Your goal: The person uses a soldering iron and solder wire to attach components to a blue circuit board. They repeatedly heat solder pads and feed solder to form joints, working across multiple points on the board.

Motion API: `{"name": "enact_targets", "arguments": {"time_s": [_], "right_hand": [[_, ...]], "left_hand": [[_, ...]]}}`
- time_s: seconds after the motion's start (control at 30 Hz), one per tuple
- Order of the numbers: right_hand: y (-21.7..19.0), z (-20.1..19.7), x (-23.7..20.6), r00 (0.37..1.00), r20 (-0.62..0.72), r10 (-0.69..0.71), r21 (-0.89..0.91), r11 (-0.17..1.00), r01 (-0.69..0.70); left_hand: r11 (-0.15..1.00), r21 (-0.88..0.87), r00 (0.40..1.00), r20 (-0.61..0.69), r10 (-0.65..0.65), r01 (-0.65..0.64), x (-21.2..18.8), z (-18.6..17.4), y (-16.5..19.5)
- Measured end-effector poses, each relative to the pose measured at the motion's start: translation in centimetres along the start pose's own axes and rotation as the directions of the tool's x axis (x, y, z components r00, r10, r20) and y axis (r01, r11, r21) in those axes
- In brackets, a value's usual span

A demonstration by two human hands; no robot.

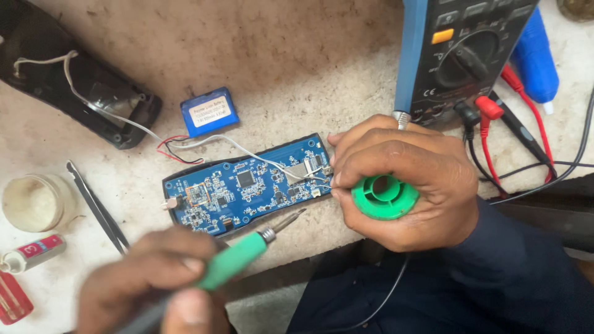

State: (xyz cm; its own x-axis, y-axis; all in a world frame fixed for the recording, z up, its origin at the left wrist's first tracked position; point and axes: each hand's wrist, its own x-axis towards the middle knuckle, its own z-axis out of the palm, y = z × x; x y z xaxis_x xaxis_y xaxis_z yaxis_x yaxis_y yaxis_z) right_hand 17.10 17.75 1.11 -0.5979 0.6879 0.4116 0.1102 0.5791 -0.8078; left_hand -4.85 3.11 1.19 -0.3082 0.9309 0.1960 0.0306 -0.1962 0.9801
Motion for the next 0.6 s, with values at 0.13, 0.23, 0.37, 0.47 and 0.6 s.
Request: {"name": "enact_targets", "arguments": {"time_s": [0.13,0.23,0.37,0.47,0.6], "right_hand": [[0.2,0.1,-0.3,0.998,-0.036,-0.042,-0.014,0.999,0.042],[0.2,0.1,-0.8,0.998,-0.052,-0.031,0.013,0.999,0.032],[-0.4,-0.2,-1.8,0.997,-0.056,0.054,0.045,0.998,-0.052],[-0.7,-0.5,-2.7,0.996,-0.018,0.089,0.036,0.995,-0.088],[-0.1,-0.1,-3.2,0.997,0.001,0.080,0.035,0.996,-0.080]], "left_hand": [[0.984,0.139,0.994,-0.004,0.113,-0.112,-2.9,0.4,-3.2],[0.968,0.210,0.990,0.039,0.136,-0.141,-3.8,0.2,-3.8],[0.956,0.237,0.985,0.017,0.172,-0.171,-3.2,0.5,-3.9],[0.942,0.275,0.980,0.010,0.198,-0.193,-2.8,1.1,-3.8],[0.935,0.287,0.977,0.012,0.213,-0.208,-2.6,1.5,-3.9]]}}
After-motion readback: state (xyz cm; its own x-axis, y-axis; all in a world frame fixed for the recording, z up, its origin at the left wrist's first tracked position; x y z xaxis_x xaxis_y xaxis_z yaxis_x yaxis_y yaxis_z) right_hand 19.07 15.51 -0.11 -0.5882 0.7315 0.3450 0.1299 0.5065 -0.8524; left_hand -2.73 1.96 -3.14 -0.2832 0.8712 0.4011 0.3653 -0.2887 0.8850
